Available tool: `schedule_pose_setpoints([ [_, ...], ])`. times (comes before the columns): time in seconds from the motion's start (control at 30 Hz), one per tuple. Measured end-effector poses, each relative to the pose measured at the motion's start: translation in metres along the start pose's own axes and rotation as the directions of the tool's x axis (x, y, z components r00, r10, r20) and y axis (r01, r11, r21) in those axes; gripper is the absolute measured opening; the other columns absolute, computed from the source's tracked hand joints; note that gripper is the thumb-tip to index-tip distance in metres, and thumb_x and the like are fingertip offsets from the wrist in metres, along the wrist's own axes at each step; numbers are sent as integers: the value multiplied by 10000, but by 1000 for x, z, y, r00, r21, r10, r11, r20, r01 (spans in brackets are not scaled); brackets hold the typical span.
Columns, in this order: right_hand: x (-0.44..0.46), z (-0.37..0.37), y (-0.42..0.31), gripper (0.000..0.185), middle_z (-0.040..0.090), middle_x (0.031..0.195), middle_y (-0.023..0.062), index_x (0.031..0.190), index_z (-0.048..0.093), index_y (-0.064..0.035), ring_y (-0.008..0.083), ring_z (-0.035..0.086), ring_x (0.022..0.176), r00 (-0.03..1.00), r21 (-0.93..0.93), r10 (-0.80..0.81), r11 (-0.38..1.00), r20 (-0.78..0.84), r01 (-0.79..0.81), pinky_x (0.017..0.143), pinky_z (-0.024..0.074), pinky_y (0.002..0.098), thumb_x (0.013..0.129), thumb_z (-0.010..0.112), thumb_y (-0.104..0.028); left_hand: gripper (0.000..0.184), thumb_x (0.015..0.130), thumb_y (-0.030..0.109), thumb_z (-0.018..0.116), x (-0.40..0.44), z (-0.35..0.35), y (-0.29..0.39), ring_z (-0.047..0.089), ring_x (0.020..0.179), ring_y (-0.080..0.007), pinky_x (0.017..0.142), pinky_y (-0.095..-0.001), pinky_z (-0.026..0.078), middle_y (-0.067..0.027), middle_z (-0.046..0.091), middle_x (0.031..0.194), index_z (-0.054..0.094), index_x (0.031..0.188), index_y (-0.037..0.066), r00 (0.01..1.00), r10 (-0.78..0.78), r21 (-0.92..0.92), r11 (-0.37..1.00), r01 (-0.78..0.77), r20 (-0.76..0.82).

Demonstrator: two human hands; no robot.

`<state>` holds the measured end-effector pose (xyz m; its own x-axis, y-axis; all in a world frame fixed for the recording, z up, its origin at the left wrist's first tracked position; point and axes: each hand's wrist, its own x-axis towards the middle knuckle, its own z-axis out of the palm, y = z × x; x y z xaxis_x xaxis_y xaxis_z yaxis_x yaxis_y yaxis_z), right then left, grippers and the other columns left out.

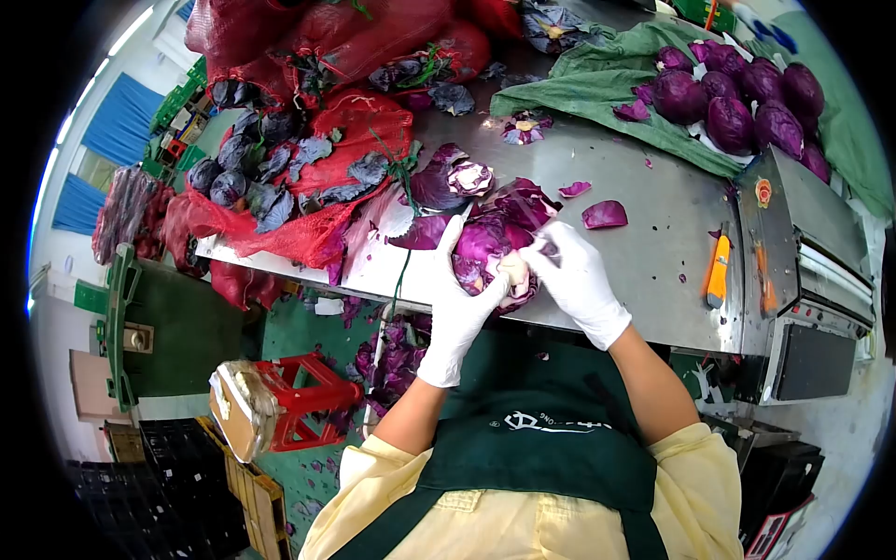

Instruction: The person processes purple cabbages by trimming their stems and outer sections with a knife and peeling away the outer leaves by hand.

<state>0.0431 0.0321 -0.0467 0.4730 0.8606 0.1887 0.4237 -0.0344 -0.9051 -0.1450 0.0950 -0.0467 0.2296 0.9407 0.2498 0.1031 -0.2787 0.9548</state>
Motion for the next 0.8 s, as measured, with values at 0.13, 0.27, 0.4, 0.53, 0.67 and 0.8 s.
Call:
schedule_pose_setpoints([
  [0.13,-9,-14,14,423,603,1164,142,1305,577,-85,259,658,923,998,-254,35,966,-52,-47,811,529,388,946,665,-292,889,795,157,841,1,0,-6,438,1335,-268,1154,-392,327,-180,438,1447,350,1518,-5,996,-71,-92,994,65,-60],
  [0.27,-19,6,-8,537,632,1162,137,1413,529,-89,274,661,920,998,-156,-53,987,-43,45,835,531,395,953,669,-328,806,874,58,733,-10,10,0,485,1293,-234,1107,-368,394,-180,415,1465,295,1548,5,993,92,170,982,-77,-80],
  [0.4,-20,22,-18,586,638,1243,170,1398,529,-28,323,644,1125,993,100,84,991,85,-92,950,503,396,964,652,-402,841,924,57,671,-23,-8,18,432,1335,-221,1101,-364,393,-174,305,1545,168,1598,50,993,-109,46,993,107,48],
  [0.53,-8,24,-2,572,630,1257,181,1370,554,-8,340,626,1154,990,101,55,993,127,-68,986,483,403,971,637,-409,437,947,53,669,-39,-56,26,650,1027,-154,954,-319,512,-112,698,1142,562,1364,-22,959,-277,-74,959,272,-59],
  [0.67,0,14,-20,533,628,1252,188,1380,569,-58,331,618,1166,976,143,-9,989,219,-23,997,473,401,971,637,-394,612,878,146,766,29,-50,37,550,1270,-245,1115,-375,403,-178,561,1399,510,1398,-50,995,94,190,977,-97,28],
  [0.8,-1,17,-13,467,639,1130,194,1375,586,-83,364,626,1083,986,4,-34,999,162,34,973,480,413,1010,573,-374,747,855,169,788,48,-33,8,454,1381,-273,1174,-380,332,-197,461,1498,420,1473,-29,959,-61,152,988,19,278],
])
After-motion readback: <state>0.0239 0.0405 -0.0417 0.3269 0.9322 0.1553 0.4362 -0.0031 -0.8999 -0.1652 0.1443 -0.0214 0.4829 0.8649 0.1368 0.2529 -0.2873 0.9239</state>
